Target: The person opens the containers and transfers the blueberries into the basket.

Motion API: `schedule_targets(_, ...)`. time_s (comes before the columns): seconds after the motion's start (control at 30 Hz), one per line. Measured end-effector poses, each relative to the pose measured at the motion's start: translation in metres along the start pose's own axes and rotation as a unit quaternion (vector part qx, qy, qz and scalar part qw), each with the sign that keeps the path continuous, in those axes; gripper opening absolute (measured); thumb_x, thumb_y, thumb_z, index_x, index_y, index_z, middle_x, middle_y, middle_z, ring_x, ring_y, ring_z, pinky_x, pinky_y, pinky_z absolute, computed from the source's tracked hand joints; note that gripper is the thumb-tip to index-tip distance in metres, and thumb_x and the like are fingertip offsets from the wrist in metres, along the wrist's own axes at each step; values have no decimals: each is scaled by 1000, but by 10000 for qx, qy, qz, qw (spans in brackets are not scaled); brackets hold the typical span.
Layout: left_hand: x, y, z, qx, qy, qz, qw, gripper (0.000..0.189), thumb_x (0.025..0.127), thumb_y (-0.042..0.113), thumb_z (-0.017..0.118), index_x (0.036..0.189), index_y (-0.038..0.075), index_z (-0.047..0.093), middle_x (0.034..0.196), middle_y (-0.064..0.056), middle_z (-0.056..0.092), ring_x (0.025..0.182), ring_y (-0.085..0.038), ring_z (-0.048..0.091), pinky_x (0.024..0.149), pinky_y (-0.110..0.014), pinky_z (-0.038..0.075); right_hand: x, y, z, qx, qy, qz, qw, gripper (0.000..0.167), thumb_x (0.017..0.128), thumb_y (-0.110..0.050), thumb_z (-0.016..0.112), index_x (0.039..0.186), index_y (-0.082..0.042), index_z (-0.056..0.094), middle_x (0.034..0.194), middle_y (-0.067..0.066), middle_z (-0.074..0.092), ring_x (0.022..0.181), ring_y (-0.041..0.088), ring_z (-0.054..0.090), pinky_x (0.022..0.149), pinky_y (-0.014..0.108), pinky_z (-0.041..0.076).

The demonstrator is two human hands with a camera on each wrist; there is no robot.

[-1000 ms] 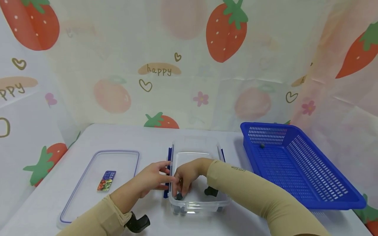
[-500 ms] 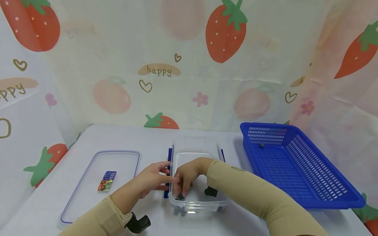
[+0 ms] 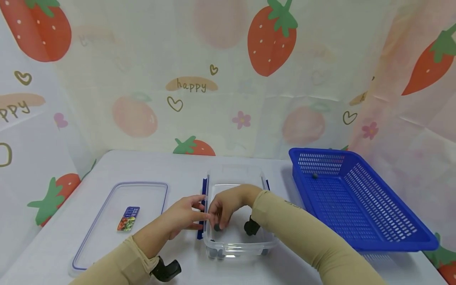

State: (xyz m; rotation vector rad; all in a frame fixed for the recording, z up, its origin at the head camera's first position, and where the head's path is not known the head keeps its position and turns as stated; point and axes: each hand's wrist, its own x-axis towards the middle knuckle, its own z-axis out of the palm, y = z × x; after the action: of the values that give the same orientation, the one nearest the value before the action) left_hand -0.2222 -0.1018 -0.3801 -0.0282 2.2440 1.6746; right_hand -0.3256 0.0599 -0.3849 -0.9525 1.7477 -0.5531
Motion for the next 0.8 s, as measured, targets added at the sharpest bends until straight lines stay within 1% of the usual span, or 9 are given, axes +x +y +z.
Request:
schedule_targets(0.17,1,0,0,-15,16,-30,10000,69,78,10,72,138,5,38,117,-15,48,91,-21,59,73,-38,55,-4,-2,-3,34,59,-213,9998,16,78,7,66,91,-3,67,78,7,62,72,11,56,75,28,54)
schedule_targets(0.3,1,0,0,5,15,-47,10000,69,78,11,72,138,6,38,117,-15,48,91,-21,59,72,-38,55,-8,-3,-7,150,115,-464,9987,16,79,7,64,93,0,65,77,4,61,73,12,56,73,27,53)
schedule_targets(0.37,0,0,-1,-4,0,-44,10000,69,79,11,71,138,6,37,116,-15,48,91,-21,59,73,-38,55,-10,-4,-9,260,173,-549,9980,17,79,8,63,94,1,64,78,4,62,74,13,58,74,28,53)
schedule_targets(0.5,0,0,-1,-15,-19,-29,10000,67,79,11,71,138,6,38,113,-14,48,90,-21,58,73,-39,55,-17,-8,-13,491,235,-801,9953,17,79,10,62,95,4,62,83,8,65,77,16,60,76,30,53)
schedule_targets(0.57,0,0,-1,-23,-25,-28,10000,66,80,10,70,138,6,38,111,-14,48,89,-21,58,73,-39,55,-21,-9,-15,522,316,-899,9941,17,79,9,62,95,4,62,84,9,65,77,16,61,77,31,53)
schedule_targets(0.63,0,0,0,-21,-27,-36,10000,65,81,9,69,138,6,38,111,-14,48,89,-21,58,73,-39,55,-25,-8,-18,463,421,-938,9936,15,79,8,62,94,3,62,85,9,65,77,16,60,77,31,53)
schedule_targets(0.8,0,0,1,1,-13,-63,10000,65,81,8,69,138,6,38,112,-14,48,90,-21,58,73,-38,55,-38,-9,-24,397,769,-868,9925,13,80,5,63,91,-1,63,87,10,65,81,20,62,80,34,52)
